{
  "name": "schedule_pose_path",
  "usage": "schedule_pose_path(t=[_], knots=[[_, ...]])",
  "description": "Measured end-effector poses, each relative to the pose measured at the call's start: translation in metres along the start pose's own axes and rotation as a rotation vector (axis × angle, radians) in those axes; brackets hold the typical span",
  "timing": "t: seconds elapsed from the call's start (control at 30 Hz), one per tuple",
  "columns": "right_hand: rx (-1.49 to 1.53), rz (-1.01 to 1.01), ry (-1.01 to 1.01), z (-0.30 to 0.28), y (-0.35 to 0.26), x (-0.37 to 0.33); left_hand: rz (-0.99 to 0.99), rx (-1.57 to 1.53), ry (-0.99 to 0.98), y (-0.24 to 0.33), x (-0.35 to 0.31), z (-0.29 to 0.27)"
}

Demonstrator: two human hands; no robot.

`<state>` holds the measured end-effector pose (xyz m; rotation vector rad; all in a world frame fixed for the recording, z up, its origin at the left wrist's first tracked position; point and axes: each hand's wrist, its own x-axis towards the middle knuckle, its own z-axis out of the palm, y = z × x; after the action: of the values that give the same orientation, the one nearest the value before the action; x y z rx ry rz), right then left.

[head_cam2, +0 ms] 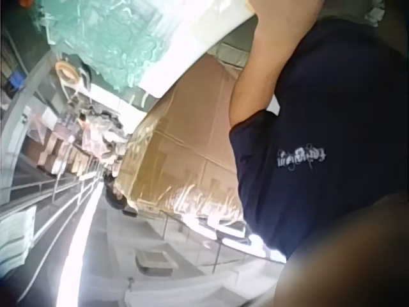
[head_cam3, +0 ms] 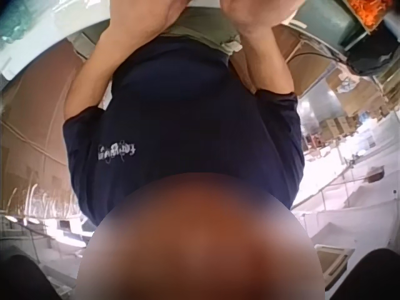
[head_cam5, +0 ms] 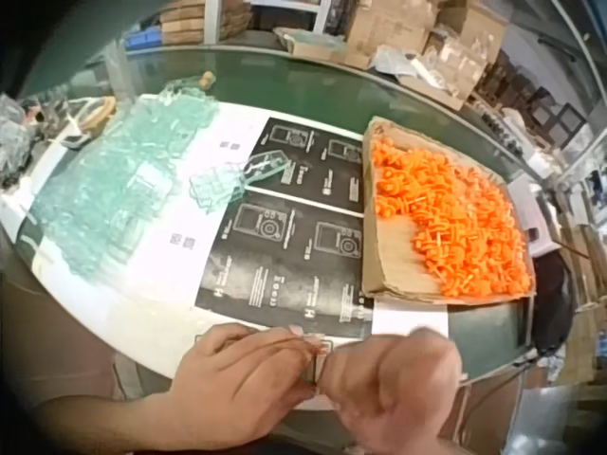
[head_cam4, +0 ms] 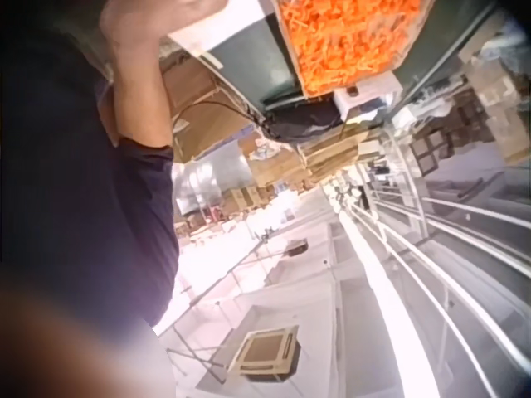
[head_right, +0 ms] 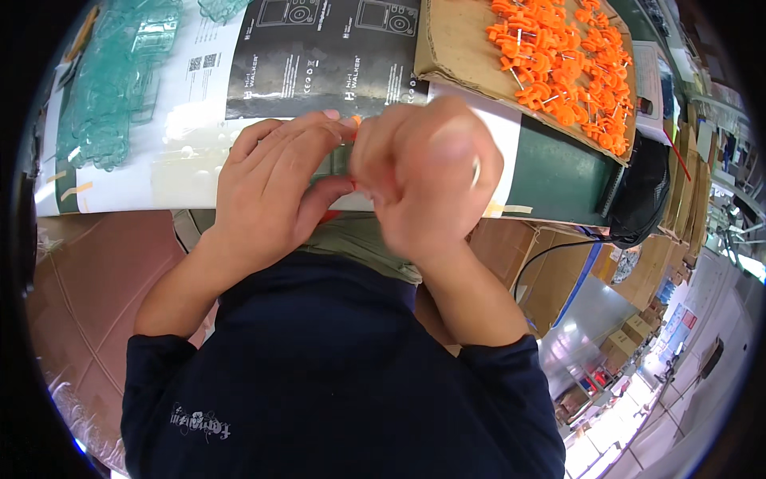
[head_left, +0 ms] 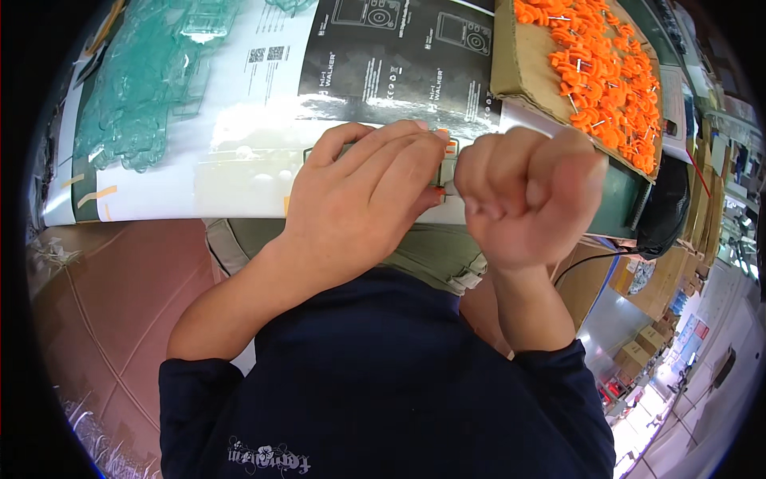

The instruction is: The person assembles small orange gears into a clear plastic component housing using a white pin tool.

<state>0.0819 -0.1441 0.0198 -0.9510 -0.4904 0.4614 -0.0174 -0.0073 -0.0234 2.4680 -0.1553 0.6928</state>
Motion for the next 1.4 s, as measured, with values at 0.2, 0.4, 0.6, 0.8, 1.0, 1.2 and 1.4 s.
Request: schedule_pose_path(t=[0.2, 0.4, 0.6, 0.8, 1.0, 1.2, 1.4], knots=[[-1.027, 0.088, -0.042, -0.006, -0.033, -0.006, -0.069, -0.074, -0.089, 0.006, 0.009, -0.027], [-1.612, 0.179, -0.170, -0.008, -0.022, -0.025, -0.072, 0.030, -0.220, 0.004, 0.009, -0.035], [-1.618, 0.356, -0.091, -0.020, -0.044, -0.027, -0.022, 0.093, -0.206, -0.011, 0.030, -0.034], [-1.603, 0.368, -0.033, -0.027, -0.046, -0.043, -0.047, 0.269, -0.118, -0.055, 0.135, -0.033], [-1.632, 0.264, -0.025, -0.027, -0.037, -0.046, -0.047, 0.536, -0.036, -0.137, 0.249, -0.043], [-1.632, 0.269, -0.031, -0.038, -0.036, -0.051, -0.330, 0.588, -0.516, -0.103, 0.177, -0.050], [-1.578, 0.276, -0.027, -0.041, -0.039, -0.050, -0.334, -0.329, 0.190, -0.059, 0.113, -0.063]])
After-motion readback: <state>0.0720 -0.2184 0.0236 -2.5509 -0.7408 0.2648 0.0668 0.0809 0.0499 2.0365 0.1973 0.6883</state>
